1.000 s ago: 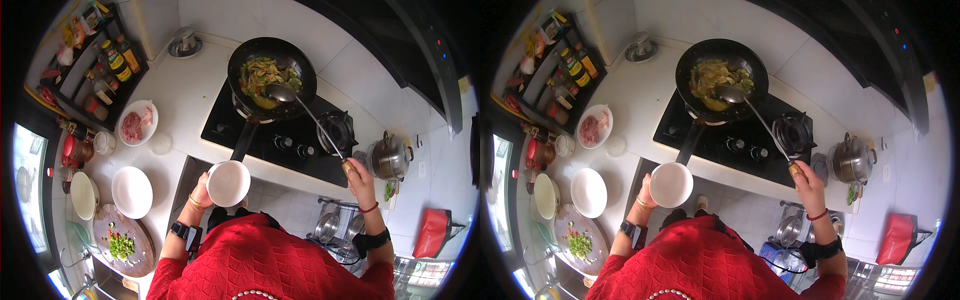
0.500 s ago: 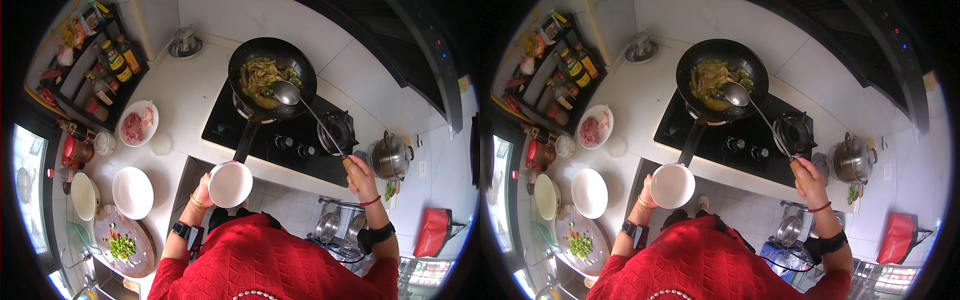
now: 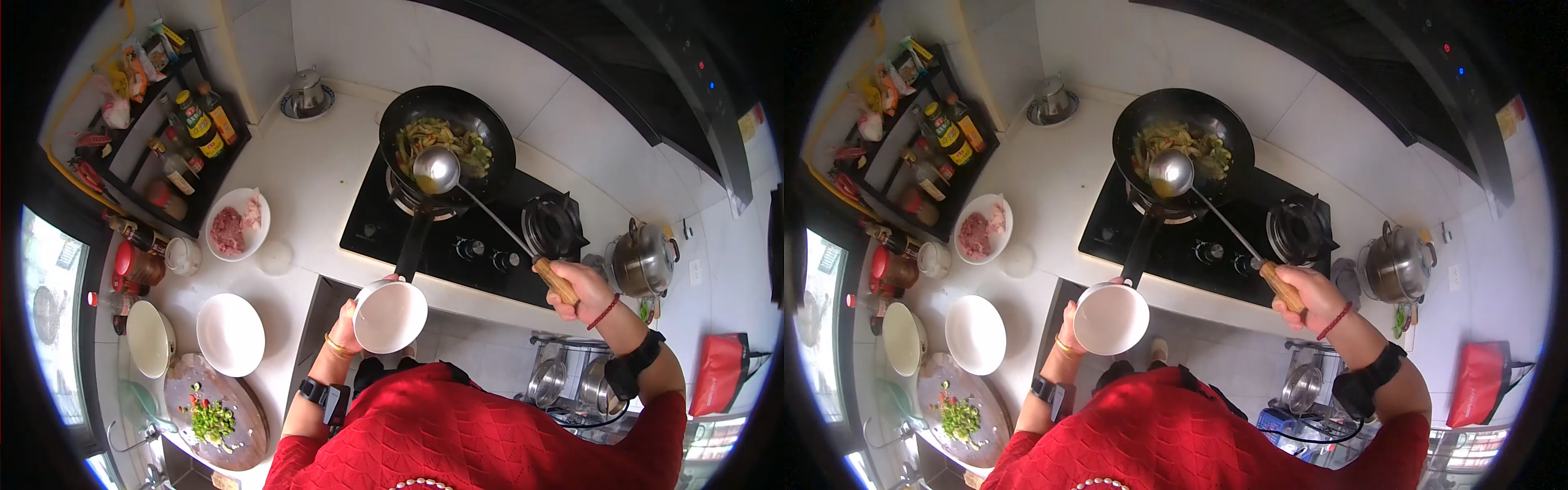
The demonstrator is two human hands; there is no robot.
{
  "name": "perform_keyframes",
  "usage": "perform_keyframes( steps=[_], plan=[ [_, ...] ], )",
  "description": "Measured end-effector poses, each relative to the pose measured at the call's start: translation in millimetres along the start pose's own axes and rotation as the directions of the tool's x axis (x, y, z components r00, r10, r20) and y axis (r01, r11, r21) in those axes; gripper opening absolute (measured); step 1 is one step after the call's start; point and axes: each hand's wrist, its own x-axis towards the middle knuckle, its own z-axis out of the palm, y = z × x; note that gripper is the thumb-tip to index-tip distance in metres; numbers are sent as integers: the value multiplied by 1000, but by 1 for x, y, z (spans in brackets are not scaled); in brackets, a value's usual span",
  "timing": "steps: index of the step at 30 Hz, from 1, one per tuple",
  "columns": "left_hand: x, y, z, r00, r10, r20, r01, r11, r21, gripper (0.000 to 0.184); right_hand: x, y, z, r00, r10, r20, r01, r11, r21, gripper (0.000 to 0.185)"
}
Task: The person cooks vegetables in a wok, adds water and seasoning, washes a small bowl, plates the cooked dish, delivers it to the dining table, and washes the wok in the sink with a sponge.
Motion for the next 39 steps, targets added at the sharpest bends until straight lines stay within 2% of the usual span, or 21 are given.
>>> perform_keyframes(
  steps=[3, 7, 10, 13, 14, 17, 18, 21, 23, 24, 28, 32, 35, 36, 39],
  plan=[
    [1, 6, 11, 999, 26, -22, -25, 1000, 4, 95, 21, 0, -13, 937, 59, 345, -181, 926, 332, 38],
    [3, 17, 14, 996, 38, -79, -41, 999, -32, 85, 21, 5, 1, 895, -73, 441, -157, 872, 463, 40],
    [-6, 29, 25, 984, 120, -133, -128, 990, -52, 68, 18, 10, 0, 897, -129, 423, -105, 866, 489, 36],
    [-16, 43, 41, 949, 127, -287, -158, 984, -86, 71, 10, 11, -2, 904, -181, 387, -44, 862, 506, 39],
    [-20, 49, 43, 952, 146, -271, -172, 982, -75, 74, 5, 11, -3, 909, -198, 368, -23, 856, 516, 41],
    [-19, 73, 67, 942, 165, -291, -233, 948, -217, 67, -8, 12, -12, 879, -256, 403, -6, 839, 545, 36],
    [-14, 79, 67, 929, 204, -309, -259, 954, -149, 66, -13, 12, -13, 879, -275, 390, 17, 835, 550, 37],
    [15, 100, 75, 946, 221, -240, -250, 963, -100, 65, -30, 13, -16, 863, -340, 373, 83, 825, 560, 39],
    [40, 111, 70, 967, 162, -195, -192, 971, -143, 63, -41, 16, -17, 839, -384, 384, 116, 817, 564, 39],
    [52, 114, 69, 964, 161, -210, -192, 972, -138, 66, -44, 19, -20, 839, -390, 379, 134, 823, 552, 47],
    [103, 112, 74, 972, 169, -165, -187, 977, -98, 67, -68, 23, -20, 818, -419, 393, 130, 802, 583, 48],
    [143, 105, 82, 977, 152, -148, -166, 982, -89, 67, -86, 28, -17, 825, -440, 354, 238, 840, 488, 48],
    [162, 103, 98, 976, 175, -127, -184, 981, -66, 71, -96, 34, -12, 864, -434, 255, 339, 876, 343, 49],
    [167, 103, 104, 976, 184, -117, -192, 979, -65, 72, -96, 37, -12, 862, -441, 250, 339, 869, 360, 53],
    [178, 104, 113, 978, 198, -68, -202, 977, -62, 75, -97, 47, -11, 848, -519, 109, 512, 854, 91, 56]
  ],
)
